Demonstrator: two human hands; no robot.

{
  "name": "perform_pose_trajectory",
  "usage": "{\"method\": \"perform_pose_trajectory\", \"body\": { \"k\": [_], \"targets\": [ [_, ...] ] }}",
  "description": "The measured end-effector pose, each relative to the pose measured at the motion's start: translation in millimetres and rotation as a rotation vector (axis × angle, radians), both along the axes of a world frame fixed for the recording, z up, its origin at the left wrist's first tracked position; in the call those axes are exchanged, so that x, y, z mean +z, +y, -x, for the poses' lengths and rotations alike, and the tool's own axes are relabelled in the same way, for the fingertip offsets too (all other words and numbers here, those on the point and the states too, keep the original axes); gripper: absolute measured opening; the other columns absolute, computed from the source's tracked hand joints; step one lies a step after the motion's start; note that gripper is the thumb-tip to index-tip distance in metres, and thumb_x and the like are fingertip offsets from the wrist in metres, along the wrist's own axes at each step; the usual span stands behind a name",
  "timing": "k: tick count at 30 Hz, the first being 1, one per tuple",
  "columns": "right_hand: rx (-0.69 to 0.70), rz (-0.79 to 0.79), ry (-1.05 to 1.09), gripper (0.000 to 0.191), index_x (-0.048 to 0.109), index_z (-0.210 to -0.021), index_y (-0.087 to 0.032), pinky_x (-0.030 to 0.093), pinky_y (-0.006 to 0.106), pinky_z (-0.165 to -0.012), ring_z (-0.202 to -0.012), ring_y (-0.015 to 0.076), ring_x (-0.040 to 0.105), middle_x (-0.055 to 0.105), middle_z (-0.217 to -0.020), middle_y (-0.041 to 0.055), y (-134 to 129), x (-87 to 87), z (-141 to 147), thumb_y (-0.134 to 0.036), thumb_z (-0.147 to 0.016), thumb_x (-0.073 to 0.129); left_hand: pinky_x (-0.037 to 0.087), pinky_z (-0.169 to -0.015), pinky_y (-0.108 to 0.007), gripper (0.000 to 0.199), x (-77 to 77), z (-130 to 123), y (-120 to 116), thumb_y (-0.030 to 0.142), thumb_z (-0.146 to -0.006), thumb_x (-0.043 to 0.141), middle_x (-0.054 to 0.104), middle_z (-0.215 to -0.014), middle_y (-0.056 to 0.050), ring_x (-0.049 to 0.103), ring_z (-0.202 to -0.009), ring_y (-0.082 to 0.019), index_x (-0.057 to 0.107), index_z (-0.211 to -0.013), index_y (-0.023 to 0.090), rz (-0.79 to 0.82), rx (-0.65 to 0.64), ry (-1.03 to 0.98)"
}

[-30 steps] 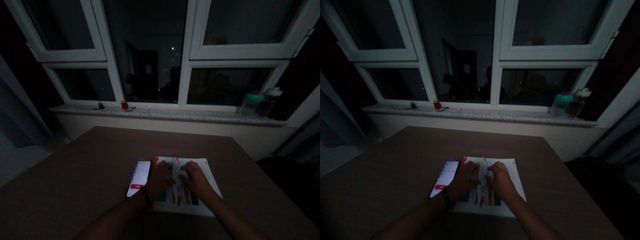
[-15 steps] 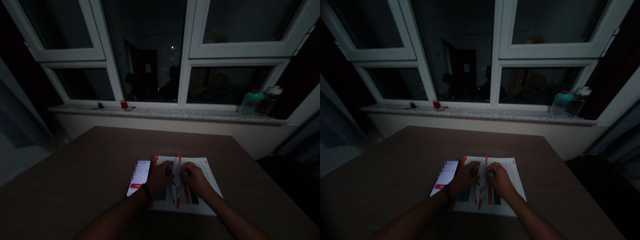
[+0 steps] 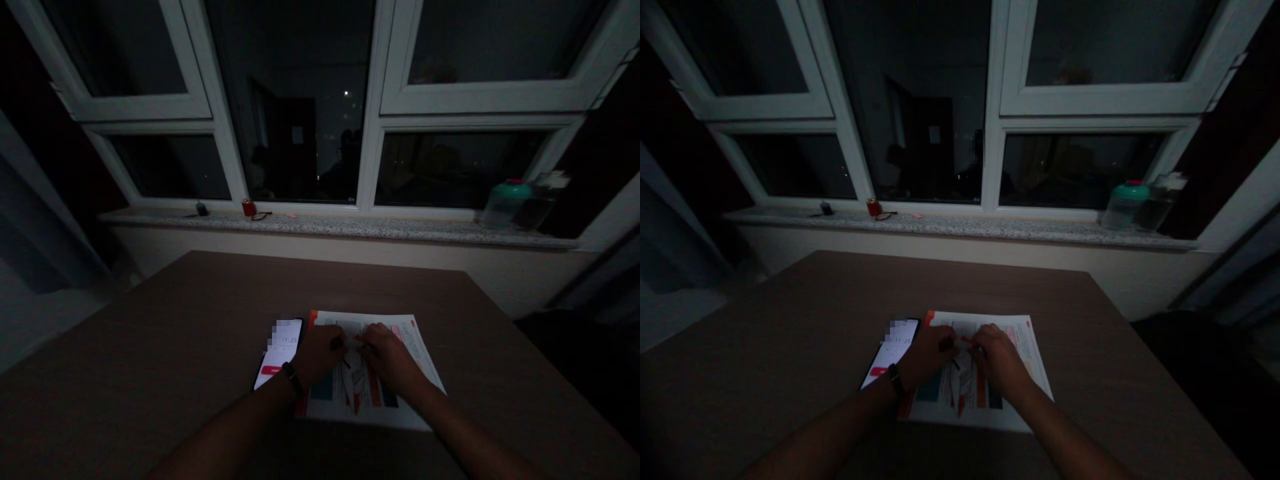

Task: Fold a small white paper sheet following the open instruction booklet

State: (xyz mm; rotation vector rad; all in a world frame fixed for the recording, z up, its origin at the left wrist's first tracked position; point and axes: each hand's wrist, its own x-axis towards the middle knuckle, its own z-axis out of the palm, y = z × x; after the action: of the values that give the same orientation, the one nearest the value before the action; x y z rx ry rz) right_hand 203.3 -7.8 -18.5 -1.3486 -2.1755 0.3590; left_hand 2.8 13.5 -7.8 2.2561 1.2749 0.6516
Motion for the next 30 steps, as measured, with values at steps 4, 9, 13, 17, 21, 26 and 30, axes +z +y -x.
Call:
{"method": "perform_pose_trajectory", "body": {
  "k": [4, 9, 13, 17, 21, 26, 30],
  "targets": [
    [0.035, -0.074, -0.175, 0.013, 0.068, -0.089, -0.021, 0.038, 0.032, -0.079, -0.092, 0.0208, 0.056, 0.063, -0.090, 0.0032, -1.7, 8.5, -1.7, -0.016, -0.093, 0.058, 0.044, -0.073, -0.027, 0.012, 0.1, 1.9, -0.5, 0.013, -0.082, 0.060, 0.070, -0.085, -0.001, 0.063, -0.080, -0.019, 0.069, -0.088, 0.019, -0.040, -0.059, 0.027],
    [0.063, -0.211, -0.331, 0.012, 0.068, -0.092, -0.022, 0.036, 0.033, -0.076, -0.091, 0.0215, 0.053, 0.062, -0.089, 0.0030, 1.5, 3.0, -7.3, -0.013, -0.092, 0.059, 0.045, -0.076, -0.028, 0.016, -0.7, 4.7, 2.3, 0.005, -0.078, 0.055, 0.067, -0.087, -0.004, 0.061, -0.083, -0.019, 0.065, -0.083, 0.017, -0.105, -0.072, 0.052],
    [0.030, -0.262, -0.394, 0.012, 0.064, -0.085, -0.018, 0.036, 0.033, -0.077, -0.089, 0.0216, 0.053, 0.061, -0.089, 0.0049, 4.1, -4.1, -10.4, -0.009, -0.090, 0.057, 0.045, -0.081, -0.030, 0.018, -0.5, 5.6, 1.3, 0.006, -0.078, 0.058, 0.065, -0.093, -0.005, 0.059, -0.087, -0.020, 0.064, -0.092, 0.017, -0.144, -0.090, 0.059],
    [0.043, -0.277, -0.423, 0.015, 0.063, -0.085, -0.017, 0.036, 0.034, -0.076, -0.086, 0.0220, 0.052, 0.060, -0.088, 0.0061, 2.8, -1.5, -8.1, -0.007, -0.090, 0.054, 0.045, -0.085, -0.032, 0.025, 1.3, 2.3, -0.4, 0.013, -0.085, 0.058, 0.064, -0.101, -0.006, 0.058, -0.094, -0.021, 0.062, -0.110, 0.018, -0.185, -0.107, 0.143],
    [0.066, -0.265, -0.459, 0.016, 0.064, -0.087, -0.018, 0.035, 0.035, -0.075, -0.086, 0.0227, 0.052, 0.060, -0.089, 0.0067, 1.2, 4.9, -5.8, -0.008, -0.092, 0.053, 0.045, -0.085, -0.032, 0.011, 2.7, -1.6, 1.9, 0.012, -0.089, 0.055, 0.063, -0.096, -0.006, 0.057, -0.095, -0.022, 0.064, -0.093, 0.016, -0.206, -0.126, 0.258],
    [0.152, -0.244, -0.498, 0.013, 0.066, -0.094, -0.021, 0.035, 0.036, -0.075, -0.090, 0.0231, 0.052, 0.062, -0.094, 0.0058, 1.2, 7.0, -8.5, -0.012, -0.093, 0.056, 0.044, -0.084, -0.032, 0.016, 4.9, -1.8, 0.7, 0.011, -0.093, 0.053, 0.063, -0.099, -0.006, 0.058, -0.096, -0.022, 0.067, -0.094, 0.018, -0.222, -0.170, 0.327],
    [0.180, -0.258, -0.536, 0.013, 0.066, -0.097, -0.020, 0.036, 0.037, -0.077, -0.092, 0.0238, 0.052, 0.063, -0.097, 0.0063, 0.0, 6.8, -10.4, -0.011, -0.092, 0.057, 0.044, -0.078, -0.033, 0.018, 9.9, -0.6, -6.8, 0.013, -0.094, 0.052, 0.061, -0.094, -0.006, 0.057, -0.089, -0.022, 0.069, -0.094, 0.020, -0.240, -0.193, 0.378]
  ]
}}
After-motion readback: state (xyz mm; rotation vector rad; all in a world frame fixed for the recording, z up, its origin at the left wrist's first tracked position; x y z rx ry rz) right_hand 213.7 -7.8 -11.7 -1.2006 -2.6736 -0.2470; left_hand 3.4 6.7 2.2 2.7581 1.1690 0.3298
